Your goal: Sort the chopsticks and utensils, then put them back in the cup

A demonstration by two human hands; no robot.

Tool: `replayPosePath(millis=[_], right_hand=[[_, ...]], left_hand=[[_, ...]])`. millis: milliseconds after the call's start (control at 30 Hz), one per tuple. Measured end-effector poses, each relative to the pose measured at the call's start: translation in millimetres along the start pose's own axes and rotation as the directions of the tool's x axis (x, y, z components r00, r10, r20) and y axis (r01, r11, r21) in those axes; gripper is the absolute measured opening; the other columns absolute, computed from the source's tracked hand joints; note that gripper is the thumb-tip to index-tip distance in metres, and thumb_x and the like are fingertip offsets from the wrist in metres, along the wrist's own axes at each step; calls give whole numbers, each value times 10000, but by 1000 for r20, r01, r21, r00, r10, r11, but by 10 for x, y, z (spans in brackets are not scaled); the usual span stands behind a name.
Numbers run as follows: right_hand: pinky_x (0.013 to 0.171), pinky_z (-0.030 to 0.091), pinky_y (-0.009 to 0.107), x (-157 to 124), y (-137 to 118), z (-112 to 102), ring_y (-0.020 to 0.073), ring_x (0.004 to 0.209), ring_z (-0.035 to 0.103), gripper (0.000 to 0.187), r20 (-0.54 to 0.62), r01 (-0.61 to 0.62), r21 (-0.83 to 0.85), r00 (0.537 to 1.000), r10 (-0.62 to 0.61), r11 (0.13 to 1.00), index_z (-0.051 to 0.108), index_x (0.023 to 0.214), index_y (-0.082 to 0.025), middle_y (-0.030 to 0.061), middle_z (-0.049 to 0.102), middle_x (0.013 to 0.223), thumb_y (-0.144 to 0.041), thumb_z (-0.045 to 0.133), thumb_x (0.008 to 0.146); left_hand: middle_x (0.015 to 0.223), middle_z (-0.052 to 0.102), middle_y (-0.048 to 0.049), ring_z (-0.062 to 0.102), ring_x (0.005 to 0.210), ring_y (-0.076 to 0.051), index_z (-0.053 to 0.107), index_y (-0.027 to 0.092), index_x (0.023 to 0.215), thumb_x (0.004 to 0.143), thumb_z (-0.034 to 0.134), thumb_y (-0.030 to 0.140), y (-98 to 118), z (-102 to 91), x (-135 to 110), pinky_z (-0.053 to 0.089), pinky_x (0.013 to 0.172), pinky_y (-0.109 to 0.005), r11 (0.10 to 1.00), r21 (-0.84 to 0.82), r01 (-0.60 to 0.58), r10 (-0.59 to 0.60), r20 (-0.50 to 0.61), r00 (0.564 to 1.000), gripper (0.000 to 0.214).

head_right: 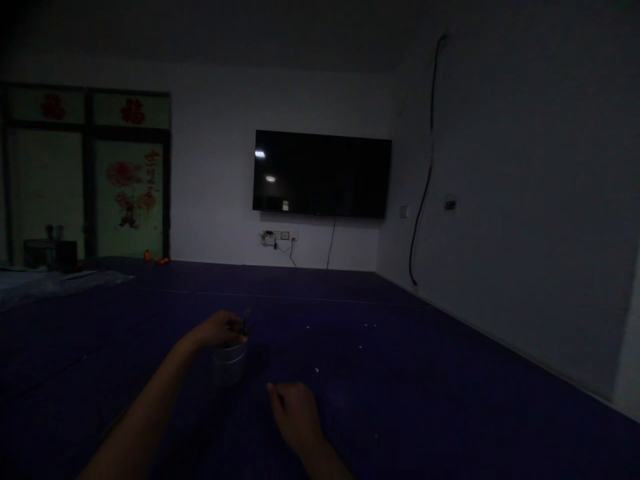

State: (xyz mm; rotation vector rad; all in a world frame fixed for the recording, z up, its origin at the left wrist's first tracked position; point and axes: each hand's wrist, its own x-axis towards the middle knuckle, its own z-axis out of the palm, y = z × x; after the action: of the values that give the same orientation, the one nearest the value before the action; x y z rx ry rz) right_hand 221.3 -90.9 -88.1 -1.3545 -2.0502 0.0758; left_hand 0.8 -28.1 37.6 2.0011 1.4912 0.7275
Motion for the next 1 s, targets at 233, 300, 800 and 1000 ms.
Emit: replayPosePath(millis=[233,300,800,1000], right_hand=[[482,208,244,6,26,20,101,478,506,593,9,-2,-14,1000,2,1000,586,565,-177,16,601,539,-474,256,958],[483,205,246,3,22,17,101,483,508,600,13,6,-16,1000,-6,1000,589,577,-175,19,607,548,-477,241,960],[496,228,241,1,11,7,112,509,530,601,30,5,-18,1000,-4,1000,614,603,-176,26,631,574,-477,238,962],[518,251,239,3,29,16,120,551,573,568,28,19,13,999,-19,1000,634,649,-190,30,668,631,-460,246,966]], left_hand=[[669,616,32,578,625,-145,611,150,913,534,693,334,-80,123,92,402,557,-229,995,-98,-1,-6,-64,998,429],[695,623,27,584,640,-146,594,150,937,540,689,330,-91,142,106,409,564,-230,994,-106,5,-12,-72,997,446],[634,568,37,547,663,-143,567,163,708,650,605,311,-82,183,145,367,571,-221,995,70,-70,76,-87,993,163],[732,605,6,557,743,-162,577,163,776,707,570,293,-93,179,147,371,606,-225,978,176,-111,129,-95,987,147]])
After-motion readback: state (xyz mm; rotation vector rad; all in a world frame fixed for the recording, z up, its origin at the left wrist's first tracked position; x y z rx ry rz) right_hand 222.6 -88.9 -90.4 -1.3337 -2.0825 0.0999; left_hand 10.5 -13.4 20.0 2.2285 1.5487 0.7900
